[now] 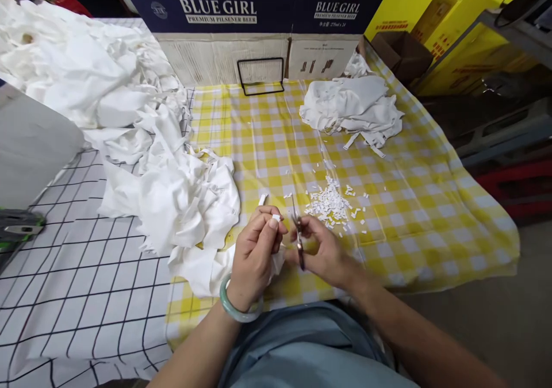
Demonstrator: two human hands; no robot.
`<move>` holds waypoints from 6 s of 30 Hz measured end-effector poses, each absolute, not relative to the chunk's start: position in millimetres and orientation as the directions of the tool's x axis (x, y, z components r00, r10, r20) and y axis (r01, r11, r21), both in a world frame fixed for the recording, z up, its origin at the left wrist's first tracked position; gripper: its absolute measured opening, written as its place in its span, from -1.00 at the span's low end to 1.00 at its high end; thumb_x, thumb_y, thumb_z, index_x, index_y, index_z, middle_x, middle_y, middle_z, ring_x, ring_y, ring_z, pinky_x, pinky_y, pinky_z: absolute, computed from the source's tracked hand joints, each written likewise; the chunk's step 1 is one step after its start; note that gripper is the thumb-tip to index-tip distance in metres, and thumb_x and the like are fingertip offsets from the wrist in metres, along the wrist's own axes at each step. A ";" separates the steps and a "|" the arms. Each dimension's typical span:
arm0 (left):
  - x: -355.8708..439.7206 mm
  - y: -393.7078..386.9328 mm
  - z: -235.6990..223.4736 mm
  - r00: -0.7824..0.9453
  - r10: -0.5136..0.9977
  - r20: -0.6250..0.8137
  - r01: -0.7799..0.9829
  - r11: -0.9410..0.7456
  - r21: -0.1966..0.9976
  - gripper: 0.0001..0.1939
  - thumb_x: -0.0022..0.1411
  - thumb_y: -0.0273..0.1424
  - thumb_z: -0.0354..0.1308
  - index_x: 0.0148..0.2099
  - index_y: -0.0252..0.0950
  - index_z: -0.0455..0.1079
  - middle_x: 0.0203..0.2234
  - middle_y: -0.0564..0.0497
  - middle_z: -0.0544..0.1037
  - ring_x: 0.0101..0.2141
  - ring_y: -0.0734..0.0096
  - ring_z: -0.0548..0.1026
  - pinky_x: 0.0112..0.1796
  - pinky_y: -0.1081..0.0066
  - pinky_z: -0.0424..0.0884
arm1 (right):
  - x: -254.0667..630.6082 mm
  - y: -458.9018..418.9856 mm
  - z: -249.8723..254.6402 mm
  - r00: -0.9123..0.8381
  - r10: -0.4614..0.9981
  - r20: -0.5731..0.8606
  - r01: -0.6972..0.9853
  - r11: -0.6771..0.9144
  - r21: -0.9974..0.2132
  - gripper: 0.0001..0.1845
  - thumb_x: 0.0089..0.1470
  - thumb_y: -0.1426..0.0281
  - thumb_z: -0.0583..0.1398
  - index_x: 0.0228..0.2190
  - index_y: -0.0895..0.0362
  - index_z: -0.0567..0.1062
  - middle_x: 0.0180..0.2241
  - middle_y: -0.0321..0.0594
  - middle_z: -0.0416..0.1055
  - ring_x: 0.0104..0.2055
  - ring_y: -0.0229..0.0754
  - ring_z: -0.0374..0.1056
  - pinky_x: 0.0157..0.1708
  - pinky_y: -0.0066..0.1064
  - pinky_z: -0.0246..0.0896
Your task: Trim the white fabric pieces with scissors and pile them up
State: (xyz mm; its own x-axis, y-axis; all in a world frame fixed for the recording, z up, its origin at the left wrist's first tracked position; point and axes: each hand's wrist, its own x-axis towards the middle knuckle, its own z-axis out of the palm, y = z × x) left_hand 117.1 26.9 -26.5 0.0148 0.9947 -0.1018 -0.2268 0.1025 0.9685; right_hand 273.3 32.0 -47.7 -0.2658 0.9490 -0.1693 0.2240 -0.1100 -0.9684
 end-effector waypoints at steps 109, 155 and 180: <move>67.2 2.2 -0.7 0.169 0.916 -0.364 -0.297 0.399 0.868 -0.71 0.30 -0.18 0.16 -0.22 -0.32 0.46 -0.49 0.06 0.36 -0.48 0.56 0.29 -0.47 0.54 0.22 | 242.5 100.2 -27.8 -0.515 0.853 -0.080 -0.197 -0.209 -0.958 -0.62 -0.07 0.33 0.36 -0.38 0.05 0.23 -0.36 -0.36 0.32 -0.37 -0.31 0.28 -0.34 -0.45 0.21; 112.3 13.6 -40.2 -0.020 0.976 0.218 0.132 -0.213 0.968 -0.78 0.39 -0.49 -0.06 -0.27 -0.25 0.39 -0.15 -0.07 0.30 0.02 0.26 0.26 0.05 0.22 0.25 | 276.1 47.5 -15.2 -0.470 0.882 0.009 0.671 0.365 -0.646 -0.55 -0.11 0.14 0.33 -0.68 0.13 0.27 -0.67 -0.36 0.28 -0.50 -0.27 0.18 -0.33 -0.35 -0.02; 86.7 11.6 -22.2 0.259 0.960 0.109 0.326 -0.193 0.926 -0.83 0.34 -0.46 0.02 -0.35 -0.25 0.31 -0.22 -0.11 0.43 -0.06 0.22 0.41 -0.11 0.29 0.36 | 320.8 24.5 -43.4 -0.278 0.943 -0.185 0.475 -0.032 -0.879 -0.40 -0.28 0.10 0.47 -0.26 0.06 0.37 -0.08 -0.12 0.45 -0.17 -0.07 0.42 -0.28 -0.30 0.36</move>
